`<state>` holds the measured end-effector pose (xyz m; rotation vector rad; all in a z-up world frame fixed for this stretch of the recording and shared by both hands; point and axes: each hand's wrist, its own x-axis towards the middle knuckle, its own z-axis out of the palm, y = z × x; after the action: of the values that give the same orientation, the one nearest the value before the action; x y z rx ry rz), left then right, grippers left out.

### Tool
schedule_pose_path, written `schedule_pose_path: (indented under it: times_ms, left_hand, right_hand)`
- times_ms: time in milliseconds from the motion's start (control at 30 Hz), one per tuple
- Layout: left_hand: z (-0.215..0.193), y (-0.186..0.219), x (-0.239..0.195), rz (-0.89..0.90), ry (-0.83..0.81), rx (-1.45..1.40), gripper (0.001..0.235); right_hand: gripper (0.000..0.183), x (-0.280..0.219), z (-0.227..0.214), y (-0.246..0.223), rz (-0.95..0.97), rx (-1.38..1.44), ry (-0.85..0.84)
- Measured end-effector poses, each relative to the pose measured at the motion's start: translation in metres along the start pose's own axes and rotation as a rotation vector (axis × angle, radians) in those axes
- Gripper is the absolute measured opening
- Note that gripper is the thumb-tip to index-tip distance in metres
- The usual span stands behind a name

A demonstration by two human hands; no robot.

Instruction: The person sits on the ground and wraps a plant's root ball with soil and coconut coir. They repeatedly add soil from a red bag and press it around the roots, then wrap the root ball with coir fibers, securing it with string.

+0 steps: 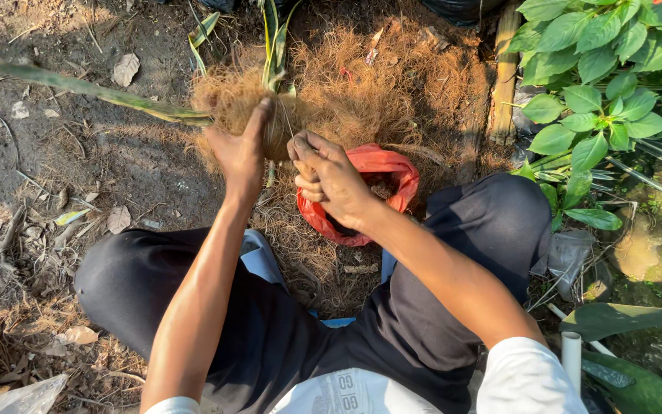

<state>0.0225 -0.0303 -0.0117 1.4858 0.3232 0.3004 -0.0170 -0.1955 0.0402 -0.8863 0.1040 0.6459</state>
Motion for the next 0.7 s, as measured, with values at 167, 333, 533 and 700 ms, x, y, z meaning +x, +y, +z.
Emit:
schedule_pose_path:
  times_ms: [167, 333, 533, 700]
  left_hand:
    - [0.019, -0.024, 0.000, 0.032, 0.092, -0.317, 0.067]
    - [0.015, -0.039, 0.009, -0.220, 0.019, -0.414, 0.053]
    - [-0.007, -0.021, 0.022, -0.425, -0.168, -0.753, 0.043]
    - [-0.023, -0.001, 0.015, -0.527, -0.228, -0.753, 0.043]
  right_hand:
    - [0.021, -0.002, 0.018, 0.030, -0.287, -0.286, 0.048]
    - [0.020, 0.004, 0.003, 0.059, -0.447, -0.576, 0.196]
    - [0.021, 0.012, -0.047, 0.125, -0.075, -0.599, 0.162]
    - [0.026, 0.047, -0.113, 0.109, 0.269, -0.323, 0.277]
